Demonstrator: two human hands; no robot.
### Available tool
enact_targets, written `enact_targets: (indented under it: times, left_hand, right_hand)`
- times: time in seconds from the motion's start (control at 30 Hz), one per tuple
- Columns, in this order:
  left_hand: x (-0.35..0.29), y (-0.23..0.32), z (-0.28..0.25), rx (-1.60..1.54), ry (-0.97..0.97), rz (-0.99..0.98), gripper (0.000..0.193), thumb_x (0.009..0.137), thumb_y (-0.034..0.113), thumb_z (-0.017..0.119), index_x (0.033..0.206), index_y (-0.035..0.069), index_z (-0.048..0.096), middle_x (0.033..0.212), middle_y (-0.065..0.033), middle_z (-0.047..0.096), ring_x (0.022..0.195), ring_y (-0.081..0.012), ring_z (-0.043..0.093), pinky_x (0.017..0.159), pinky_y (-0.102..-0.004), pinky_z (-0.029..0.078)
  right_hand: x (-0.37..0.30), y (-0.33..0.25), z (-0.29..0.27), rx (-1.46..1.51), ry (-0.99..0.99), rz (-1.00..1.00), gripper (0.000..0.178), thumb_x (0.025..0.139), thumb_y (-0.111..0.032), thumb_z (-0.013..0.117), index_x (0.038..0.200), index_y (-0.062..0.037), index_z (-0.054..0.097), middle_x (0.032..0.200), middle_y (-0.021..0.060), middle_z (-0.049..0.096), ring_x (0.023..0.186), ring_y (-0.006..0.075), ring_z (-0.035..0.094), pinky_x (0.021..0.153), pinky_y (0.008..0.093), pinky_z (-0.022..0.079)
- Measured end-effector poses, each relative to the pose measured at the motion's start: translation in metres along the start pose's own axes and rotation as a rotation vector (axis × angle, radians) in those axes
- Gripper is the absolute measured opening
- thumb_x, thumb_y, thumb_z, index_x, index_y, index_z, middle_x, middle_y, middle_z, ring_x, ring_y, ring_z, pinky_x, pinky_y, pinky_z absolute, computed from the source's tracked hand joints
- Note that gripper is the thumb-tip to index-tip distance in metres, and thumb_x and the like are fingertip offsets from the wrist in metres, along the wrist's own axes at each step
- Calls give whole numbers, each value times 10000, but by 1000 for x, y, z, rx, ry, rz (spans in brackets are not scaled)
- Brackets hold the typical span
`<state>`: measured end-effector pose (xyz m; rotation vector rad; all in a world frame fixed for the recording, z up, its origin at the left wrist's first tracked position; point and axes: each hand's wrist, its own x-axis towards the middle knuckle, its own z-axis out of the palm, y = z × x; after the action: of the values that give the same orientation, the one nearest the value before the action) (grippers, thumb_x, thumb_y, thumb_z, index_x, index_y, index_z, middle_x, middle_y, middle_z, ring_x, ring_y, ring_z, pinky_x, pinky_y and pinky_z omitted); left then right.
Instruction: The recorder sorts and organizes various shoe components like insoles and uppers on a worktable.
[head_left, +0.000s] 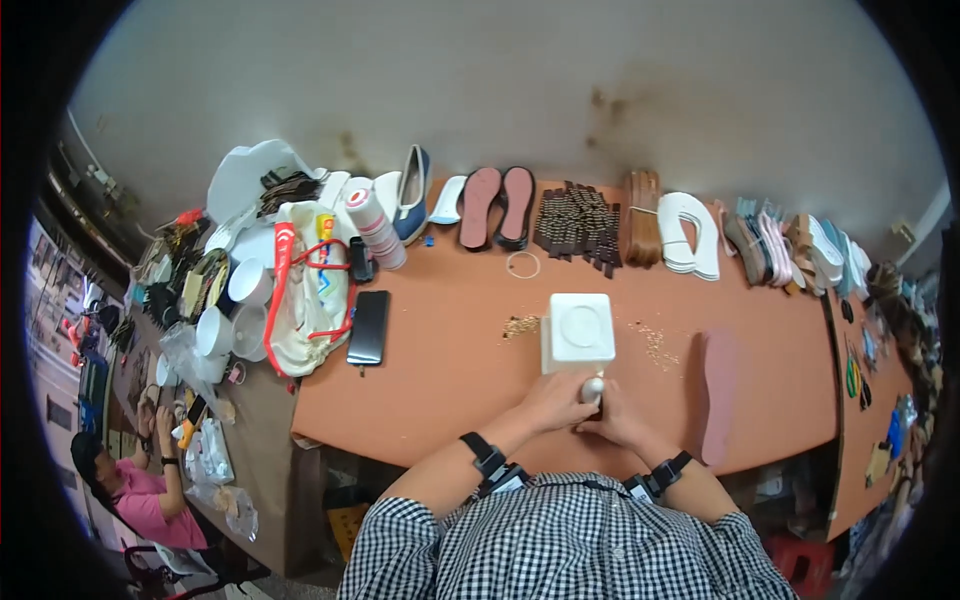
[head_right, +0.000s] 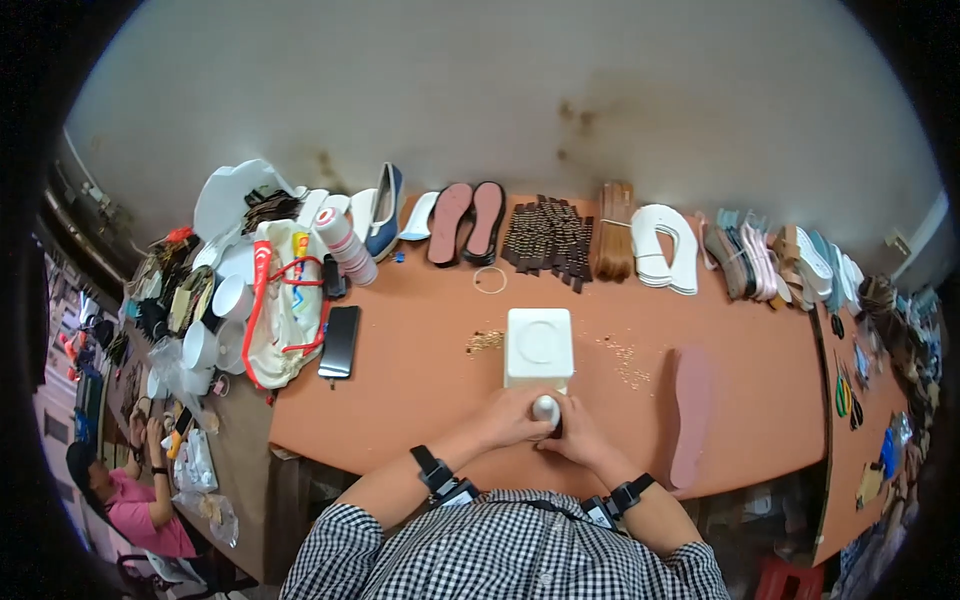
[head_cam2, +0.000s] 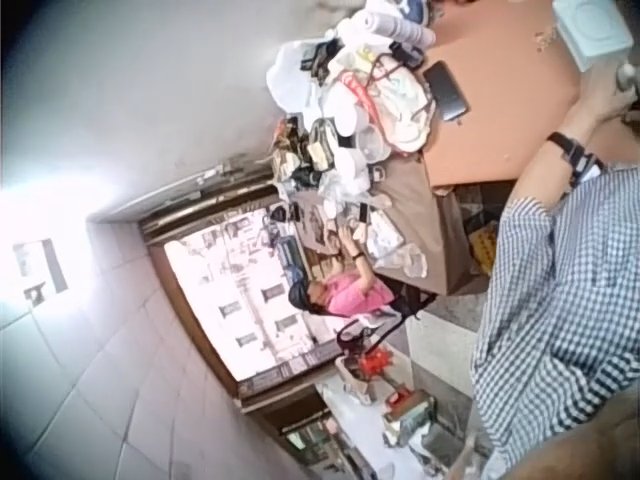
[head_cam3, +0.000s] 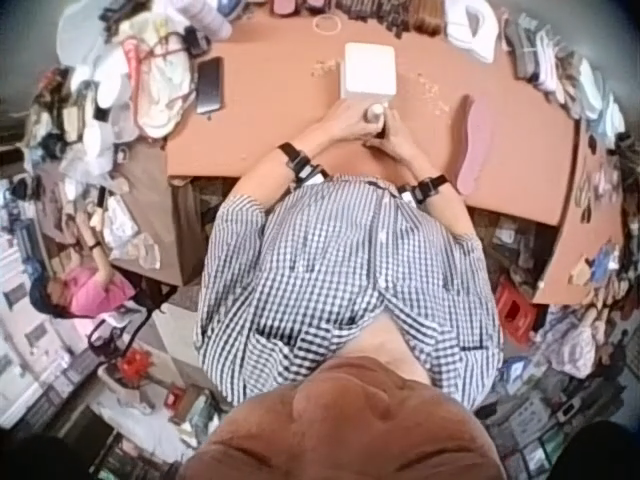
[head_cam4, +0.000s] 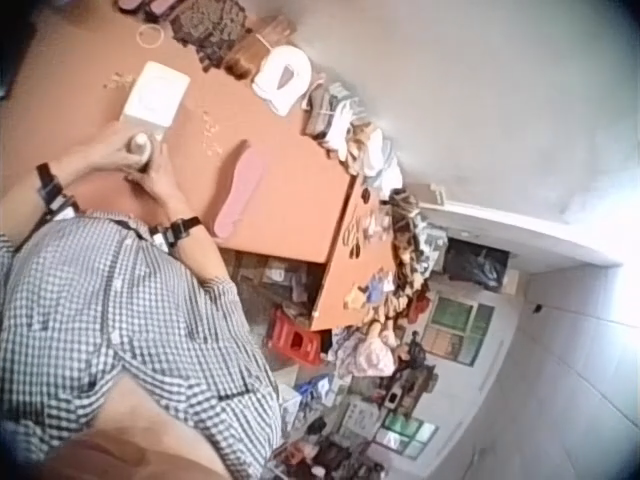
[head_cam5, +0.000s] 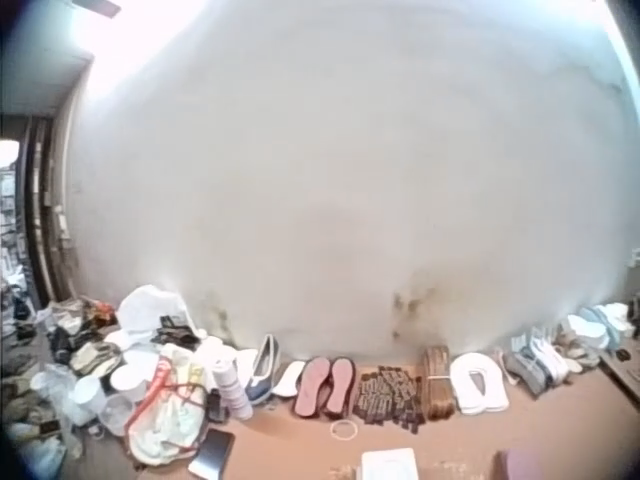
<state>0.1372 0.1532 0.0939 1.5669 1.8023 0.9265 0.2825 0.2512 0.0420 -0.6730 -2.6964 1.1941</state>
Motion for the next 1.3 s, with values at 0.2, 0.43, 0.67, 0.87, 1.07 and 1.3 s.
enact_targets:
  times: [0.2,0.43,0.67,0.87,1.07,1.3]
  left_hand:
    - [-15,-2,-4,210,68,-45,465,703,297,636,1075,47,512,1033,-158,565,959,-310,544,815,-390,452]
    - [-14,20,-16,273,68,-184,559,694,393,654,1078,11,515,1057,-167,552,989,-303,532,831,-396,442]
    - [-5,4,15,188,246,-171,410,674,360,638,941,63,549,978,-149,558,951,-312,531,764,-404,456]
    - [-10,19,5,54,179,-124,304,639,237,602,892,74,567,920,-160,583,869,-336,557,721,-416,461]
    - [-16,11,1,82,33,-98,363,610,248,631,927,86,560,944,-146,581,879,-330,564,709,-428,466]
    - [-13,-4,3,43,54,-44,493,634,280,663,1078,118,523,1050,-126,551,999,-312,517,811,-407,437]
  right_hand:
    - [-11,17,-9,587,-93,130,698,707,-112,688,1298,-61,319,1006,116,525,907,214,546,785,318,459]
    - [-22,28,-29,933,224,512,354,810,-126,597,1113,13,479,877,38,569,723,100,562,606,206,455]
    - [1,8,-38,957,367,426,252,806,-129,597,1023,-27,521,865,33,541,757,96,529,619,222,440]
    - [27,21,-33,549,459,137,350,749,-107,612,1058,6,494,1001,104,509,924,197,495,804,312,416]
    - [32,-23,-44,6,390,-10,617,685,-115,652,1210,46,371,1274,252,311,1197,369,323,998,399,281]
    - [38,-18,-47,-122,292,-30,895,593,-278,765,1267,73,291,1356,297,189,1259,416,226,1030,419,247]
